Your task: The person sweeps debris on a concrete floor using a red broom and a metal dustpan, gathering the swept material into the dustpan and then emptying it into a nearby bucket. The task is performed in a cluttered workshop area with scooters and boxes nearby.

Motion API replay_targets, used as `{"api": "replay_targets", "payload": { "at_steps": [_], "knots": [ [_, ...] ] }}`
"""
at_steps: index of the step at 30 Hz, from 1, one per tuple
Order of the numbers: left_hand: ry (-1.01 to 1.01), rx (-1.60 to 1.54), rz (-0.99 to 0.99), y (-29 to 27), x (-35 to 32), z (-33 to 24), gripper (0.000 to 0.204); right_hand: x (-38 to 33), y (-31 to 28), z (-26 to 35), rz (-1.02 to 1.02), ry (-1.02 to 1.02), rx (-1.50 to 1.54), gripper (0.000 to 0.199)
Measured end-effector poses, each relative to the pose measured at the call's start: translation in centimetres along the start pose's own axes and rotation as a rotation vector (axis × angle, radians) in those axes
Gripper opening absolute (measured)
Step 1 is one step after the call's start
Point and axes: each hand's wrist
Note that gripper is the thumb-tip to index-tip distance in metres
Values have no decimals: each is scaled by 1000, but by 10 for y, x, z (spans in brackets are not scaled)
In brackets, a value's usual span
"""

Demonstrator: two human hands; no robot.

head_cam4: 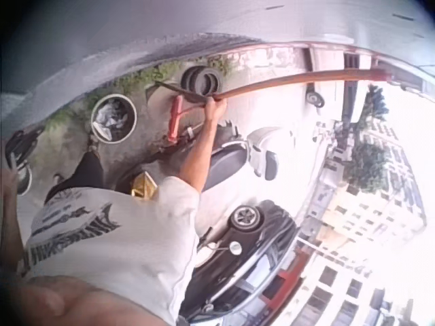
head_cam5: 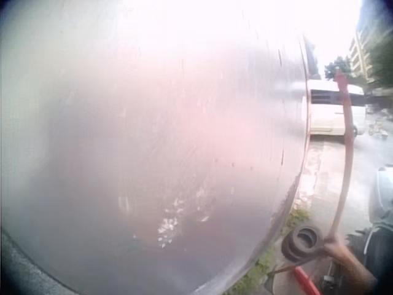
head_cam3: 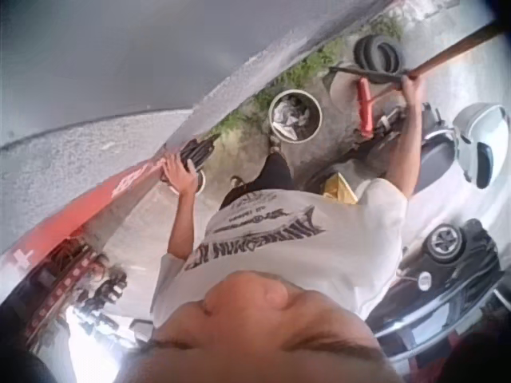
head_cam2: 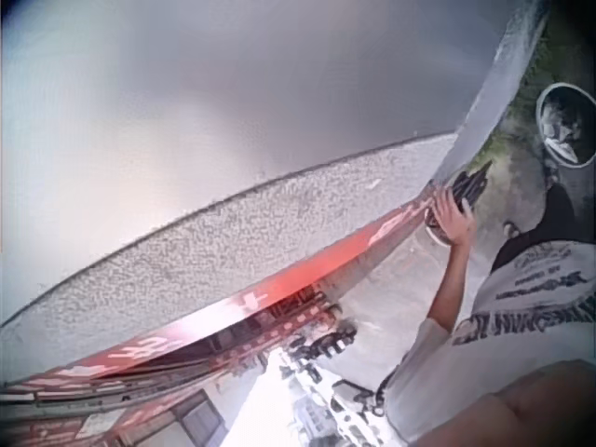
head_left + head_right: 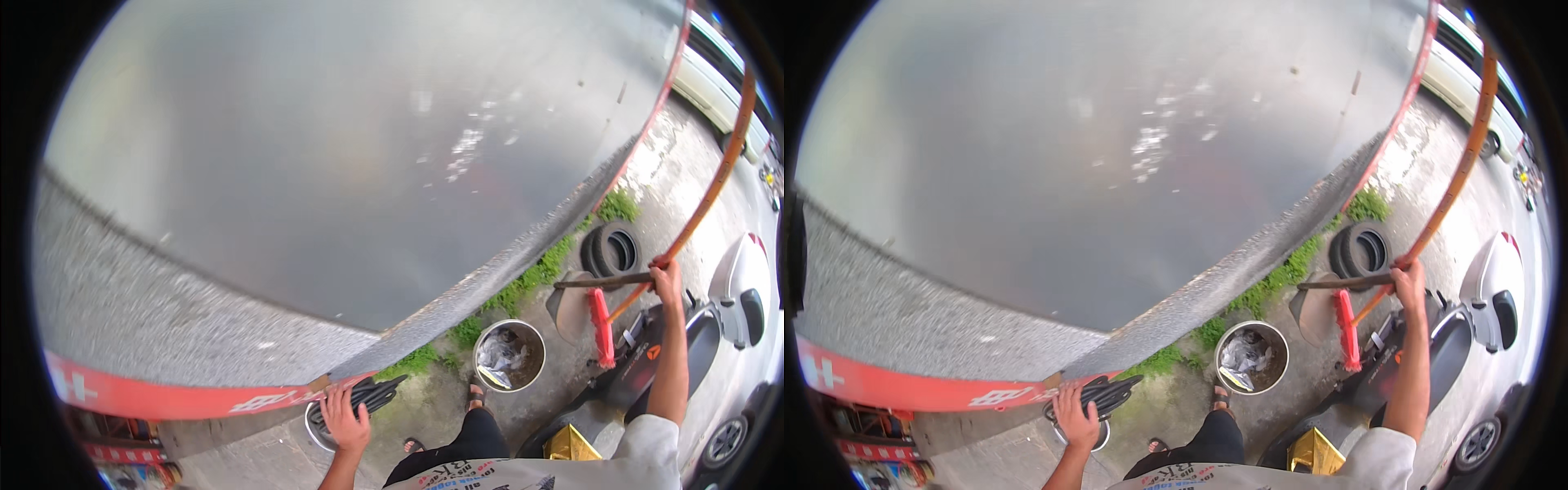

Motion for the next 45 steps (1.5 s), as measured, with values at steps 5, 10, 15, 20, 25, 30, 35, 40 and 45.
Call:
{"api": "replay_targets", "payload": {
  "at_steps": [5,10,15,20,25,30,35,40,45],
  "knots": [
    [-44,-346,-174,-27,-32,40,37,-104,-43,141,191,-185,99,23],
    [23,-807,-216,-60,-76,43,37,-249,-79,272,327,-348,127,27],
    [-146,-1197,16,-99,-143,49,35,-447,-22,459,589,-533,-161,20],
    [-101,-1522,267,-154,-168,35,36,-489,7,429,768,-357,-148,17],
    [-1,-1715,252,-177,-189,39,39,-565,71,409,914,-657,-44,14],
    [-650,-2064,488,-175,-222,63,32,-585,131,353,1189,-581,106,13],
    [-1237,-1994,330,-114,-278,103,27,-634,159,355,1288,-872,119,8],
    [-1754,-2043,2,-58,-354,163,22,-623,211,307,1299,-729,245,14],
    [-1858,-2325,-544,-56,-447,235,26,-643,244,300,1518,-417,297,15]
  ]
}}
Point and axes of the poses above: each hand's wrist, its own x-axis towards the middle knuckle, its own y-axis out of the palm, z = x × y, and after that the axes turned 7 degrees about -z, right-handed
